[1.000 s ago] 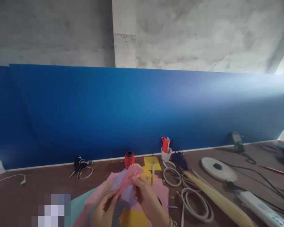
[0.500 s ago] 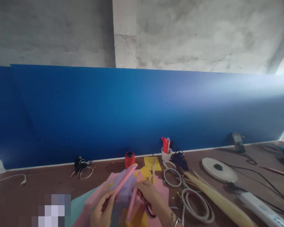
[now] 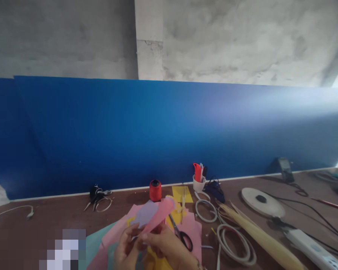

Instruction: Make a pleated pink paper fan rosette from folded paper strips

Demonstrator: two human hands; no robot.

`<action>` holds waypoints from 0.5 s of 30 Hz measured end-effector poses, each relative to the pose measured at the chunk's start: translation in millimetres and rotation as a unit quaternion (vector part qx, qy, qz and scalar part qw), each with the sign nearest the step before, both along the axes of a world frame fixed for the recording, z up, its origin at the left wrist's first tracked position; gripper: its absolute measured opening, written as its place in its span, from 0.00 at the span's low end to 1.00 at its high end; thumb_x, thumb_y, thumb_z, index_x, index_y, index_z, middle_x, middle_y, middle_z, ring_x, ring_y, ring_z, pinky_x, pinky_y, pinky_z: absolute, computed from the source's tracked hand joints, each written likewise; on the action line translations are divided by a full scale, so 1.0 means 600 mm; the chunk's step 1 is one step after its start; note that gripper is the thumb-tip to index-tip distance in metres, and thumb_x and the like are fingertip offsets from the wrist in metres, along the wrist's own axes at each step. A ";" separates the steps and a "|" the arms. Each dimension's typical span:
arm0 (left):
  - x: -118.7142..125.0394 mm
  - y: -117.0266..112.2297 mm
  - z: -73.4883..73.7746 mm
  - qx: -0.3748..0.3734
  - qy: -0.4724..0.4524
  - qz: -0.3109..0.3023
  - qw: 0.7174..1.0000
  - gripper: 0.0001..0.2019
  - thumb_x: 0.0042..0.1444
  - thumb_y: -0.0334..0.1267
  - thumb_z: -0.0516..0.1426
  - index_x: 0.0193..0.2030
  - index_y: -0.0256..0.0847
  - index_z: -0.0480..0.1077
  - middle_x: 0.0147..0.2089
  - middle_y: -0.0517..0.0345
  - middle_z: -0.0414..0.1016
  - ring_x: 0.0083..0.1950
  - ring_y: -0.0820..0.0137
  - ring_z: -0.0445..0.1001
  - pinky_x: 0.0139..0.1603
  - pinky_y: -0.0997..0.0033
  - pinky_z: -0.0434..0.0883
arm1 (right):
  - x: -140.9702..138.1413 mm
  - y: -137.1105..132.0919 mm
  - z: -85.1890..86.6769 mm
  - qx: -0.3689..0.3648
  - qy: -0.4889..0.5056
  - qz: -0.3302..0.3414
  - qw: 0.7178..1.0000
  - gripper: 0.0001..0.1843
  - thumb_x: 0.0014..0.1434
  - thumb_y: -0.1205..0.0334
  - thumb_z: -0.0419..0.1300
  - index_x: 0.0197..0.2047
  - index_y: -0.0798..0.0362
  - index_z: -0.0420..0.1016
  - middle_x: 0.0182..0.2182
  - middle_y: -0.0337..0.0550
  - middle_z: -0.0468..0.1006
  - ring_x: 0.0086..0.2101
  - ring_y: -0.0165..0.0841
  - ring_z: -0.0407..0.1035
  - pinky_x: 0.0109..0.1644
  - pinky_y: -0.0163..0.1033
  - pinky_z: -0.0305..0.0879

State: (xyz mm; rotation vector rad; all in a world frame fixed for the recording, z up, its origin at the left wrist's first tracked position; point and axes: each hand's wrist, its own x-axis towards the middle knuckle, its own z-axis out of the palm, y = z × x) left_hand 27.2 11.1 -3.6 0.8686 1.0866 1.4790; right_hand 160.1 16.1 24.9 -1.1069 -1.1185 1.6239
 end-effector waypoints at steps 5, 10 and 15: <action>0.008 0.001 0.000 0.004 0.016 -0.008 1.000 0.24 0.33 0.51 0.68 0.36 0.39 0.74 0.30 0.56 0.77 0.30 0.64 0.77 0.29 0.72 0.73 | -0.012 0.016 -0.013 -0.001 0.031 -0.148 0.989 0.19 0.36 0.48 0.68 0.21 0.56 0.72 0.14 0.33 0.65 0.15 0.21 0.50 0.19 0.32 0.41; 0.005 0.010 -0.005 0.006 0.035 0.009 0.999 0.26 0.33 0.53 0.67 0.37 0.38 0.74 0.27 0.57 0.76 0.29 0.63 0.77 0.29 0.71 0.72 | 0.014 0.028 -0.008 0.023 0.051 -0.230 0.972 0.21 0.37 0.48 0.68 0.17 0.53 0.64 0.11 0.28 0.56 0.15 0.21 0.47 0.19 0.32 0.41; -0.007 0.017 -0.009 -0.008 0.065 0.002 0.998 0.26 0.32 0.53 0.67 0.36 0.37 0.76 0.28 0.54 0.78 0.30 0.63 0.77 0.33 0.71 0.74 | 0.042 0.036 -0.005 0.059 0.084 -0.288 0.952 0.22 0.39 0.49 0.68 0.18 0.52 0.59 0.13 0.28 0.55 0.16 0.21 0.44 0.20 0.31 0.38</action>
